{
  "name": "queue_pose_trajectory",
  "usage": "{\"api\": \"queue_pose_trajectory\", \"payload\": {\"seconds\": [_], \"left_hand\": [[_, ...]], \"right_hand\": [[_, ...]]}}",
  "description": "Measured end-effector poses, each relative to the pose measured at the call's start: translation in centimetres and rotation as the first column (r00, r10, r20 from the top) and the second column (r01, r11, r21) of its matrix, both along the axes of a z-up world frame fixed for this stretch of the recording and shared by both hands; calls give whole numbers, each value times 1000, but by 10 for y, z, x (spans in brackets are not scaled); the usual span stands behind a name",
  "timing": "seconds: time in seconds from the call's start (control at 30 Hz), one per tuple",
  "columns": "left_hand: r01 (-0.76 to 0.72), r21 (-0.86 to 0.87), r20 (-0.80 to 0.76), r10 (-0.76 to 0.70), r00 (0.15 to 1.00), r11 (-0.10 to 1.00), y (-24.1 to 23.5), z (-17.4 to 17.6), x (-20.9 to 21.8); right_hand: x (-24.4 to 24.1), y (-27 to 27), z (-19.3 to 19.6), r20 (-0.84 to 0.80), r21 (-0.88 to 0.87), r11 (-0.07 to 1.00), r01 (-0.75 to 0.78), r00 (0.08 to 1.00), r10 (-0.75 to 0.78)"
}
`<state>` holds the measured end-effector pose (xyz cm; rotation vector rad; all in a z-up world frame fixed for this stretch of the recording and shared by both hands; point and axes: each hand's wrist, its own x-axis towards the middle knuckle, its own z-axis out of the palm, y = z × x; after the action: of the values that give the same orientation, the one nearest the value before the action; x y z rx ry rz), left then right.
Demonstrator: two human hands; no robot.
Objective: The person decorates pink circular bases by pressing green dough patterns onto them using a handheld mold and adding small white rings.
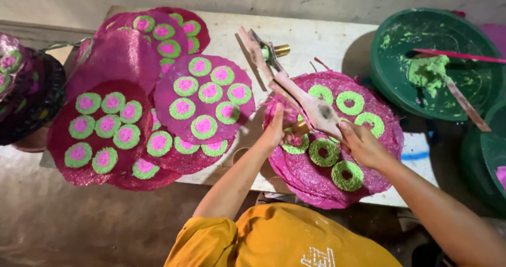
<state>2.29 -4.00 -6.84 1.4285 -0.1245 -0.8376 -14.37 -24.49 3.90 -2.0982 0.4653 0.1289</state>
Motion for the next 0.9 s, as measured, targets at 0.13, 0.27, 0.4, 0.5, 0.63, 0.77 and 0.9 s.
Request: {"api": "queue_pose_trajectory", "payload": {"seconds": [0.13,0.27,0.4,0.5,0.63,0.77,0.9], "left_hand": [[18,183,76,-33,997,983,7,-12,-12],[73,414,790,-398,466,907,27,12,-32],[-44,725,668,-687,286,687,36,44,-41],[-135,561,826,-543,151,817,37,59,-41],[-115,470,882,-463,86,875,37,63,-45],[-121,467,884,-466,38,876,34,65,-42],[-82,524,852,-523,26,848,31,67,-36]], "right_hand": [[-1,0,-20,55,33,996,83,995,-85],[-7,-13,-28,125,103,979,175,974,-188],[-25,-20,-27,198,242,941,236,938,-286],[-43,-14,-28,299,424,877,226,879,-371],[-75,-2,-33,349,425,863,274,830,-435],[-101,3,-39,352,527,802,280,788,-506],[-115,5,-42,363,564,777,279,762,-536]]}}
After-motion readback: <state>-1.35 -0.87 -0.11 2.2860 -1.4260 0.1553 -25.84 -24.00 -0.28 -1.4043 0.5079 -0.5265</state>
